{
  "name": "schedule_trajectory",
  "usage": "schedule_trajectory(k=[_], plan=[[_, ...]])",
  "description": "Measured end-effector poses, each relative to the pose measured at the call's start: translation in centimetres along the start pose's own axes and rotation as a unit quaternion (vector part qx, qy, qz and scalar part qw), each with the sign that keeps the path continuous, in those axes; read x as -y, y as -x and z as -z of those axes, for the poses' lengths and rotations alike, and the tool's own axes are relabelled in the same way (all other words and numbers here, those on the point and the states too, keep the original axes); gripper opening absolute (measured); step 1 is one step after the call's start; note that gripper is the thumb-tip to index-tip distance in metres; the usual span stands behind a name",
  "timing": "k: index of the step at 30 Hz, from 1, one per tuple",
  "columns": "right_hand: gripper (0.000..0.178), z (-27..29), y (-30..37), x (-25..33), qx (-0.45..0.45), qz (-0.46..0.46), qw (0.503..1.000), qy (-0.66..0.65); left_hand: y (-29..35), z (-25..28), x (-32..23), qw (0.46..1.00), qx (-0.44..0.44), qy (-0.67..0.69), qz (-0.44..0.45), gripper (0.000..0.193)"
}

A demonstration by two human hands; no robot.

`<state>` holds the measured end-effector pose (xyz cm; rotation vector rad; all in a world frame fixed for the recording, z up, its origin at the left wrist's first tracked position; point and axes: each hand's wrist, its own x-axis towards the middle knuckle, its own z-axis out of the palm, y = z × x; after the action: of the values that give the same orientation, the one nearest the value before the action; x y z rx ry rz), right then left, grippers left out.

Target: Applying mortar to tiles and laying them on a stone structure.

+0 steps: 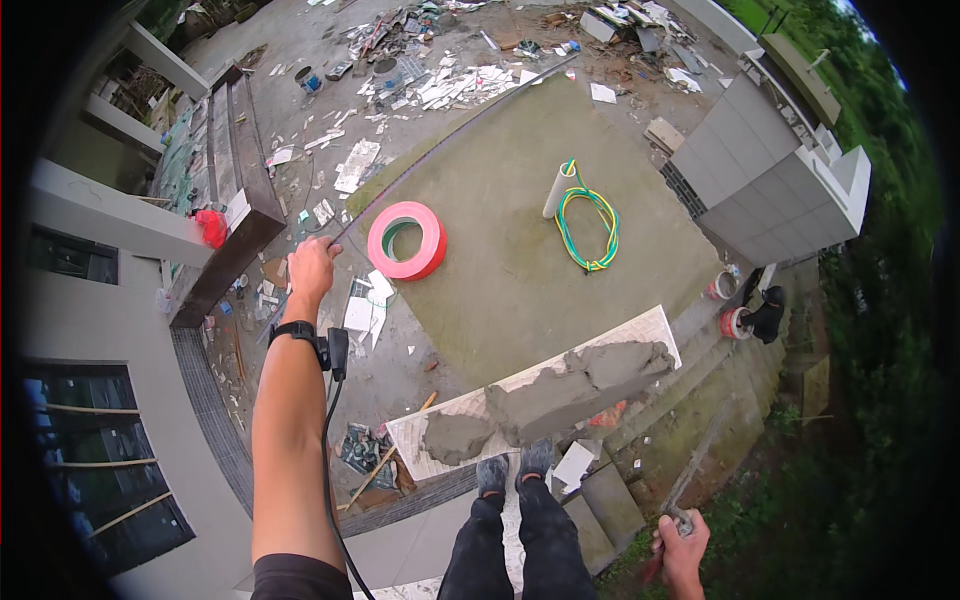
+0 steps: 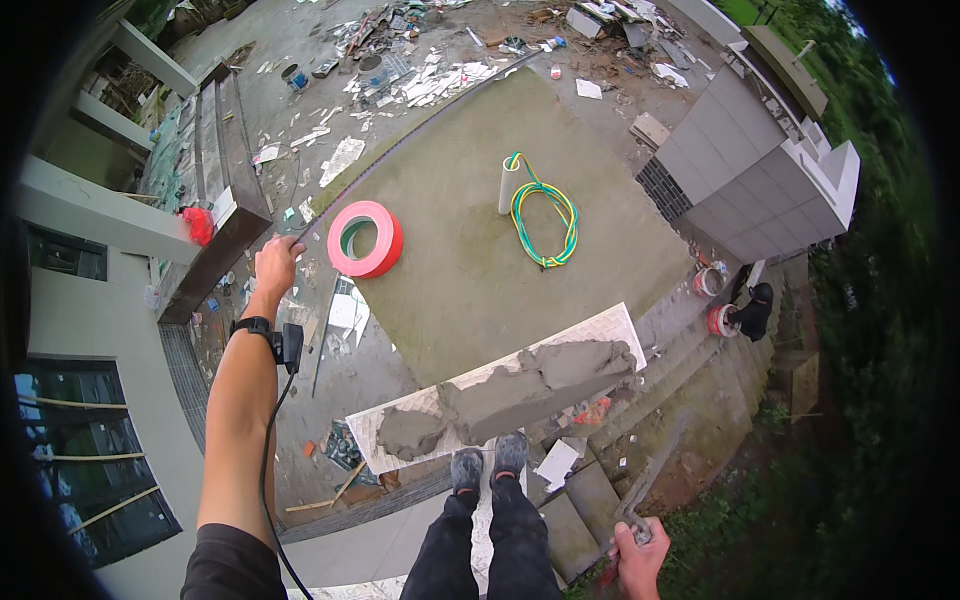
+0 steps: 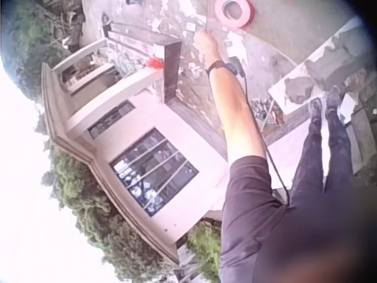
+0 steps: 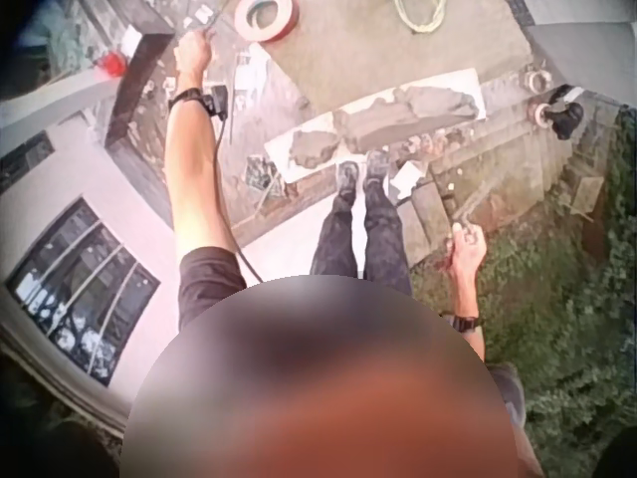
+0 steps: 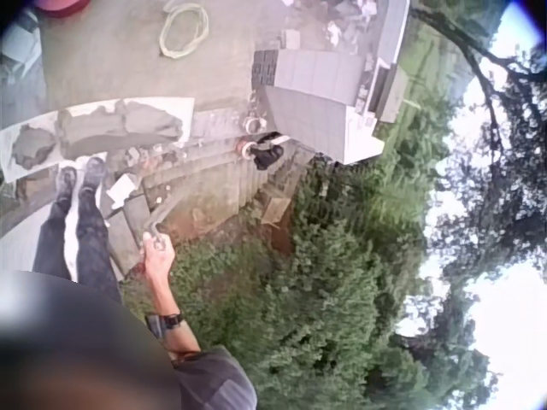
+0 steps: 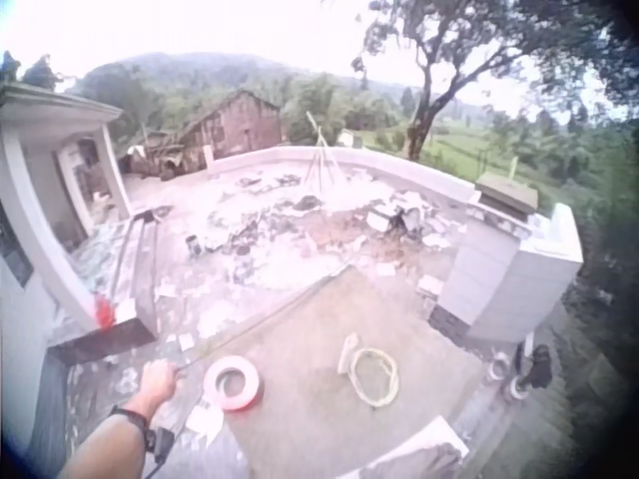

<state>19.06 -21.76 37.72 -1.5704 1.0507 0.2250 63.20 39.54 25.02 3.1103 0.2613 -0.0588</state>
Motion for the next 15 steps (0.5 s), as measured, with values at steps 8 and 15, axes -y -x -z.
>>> schedule_trajectory(k=[8, 15], plan=[[0.028, -3.4, -0.7, 1.8, 0.029, 0.049, 0.992, 0.113, 8.8, 2.4, -4.3, 0.966, -0.25, 0.059, -0.007, 0.028], [0.027, -7.1, -2.4, -1.5, 0.03, 0.194, 0.961, 0.196, 34.6, -3.3, -4.9, 0.775, 0.039, 0.51, 0.372, 0.049]])
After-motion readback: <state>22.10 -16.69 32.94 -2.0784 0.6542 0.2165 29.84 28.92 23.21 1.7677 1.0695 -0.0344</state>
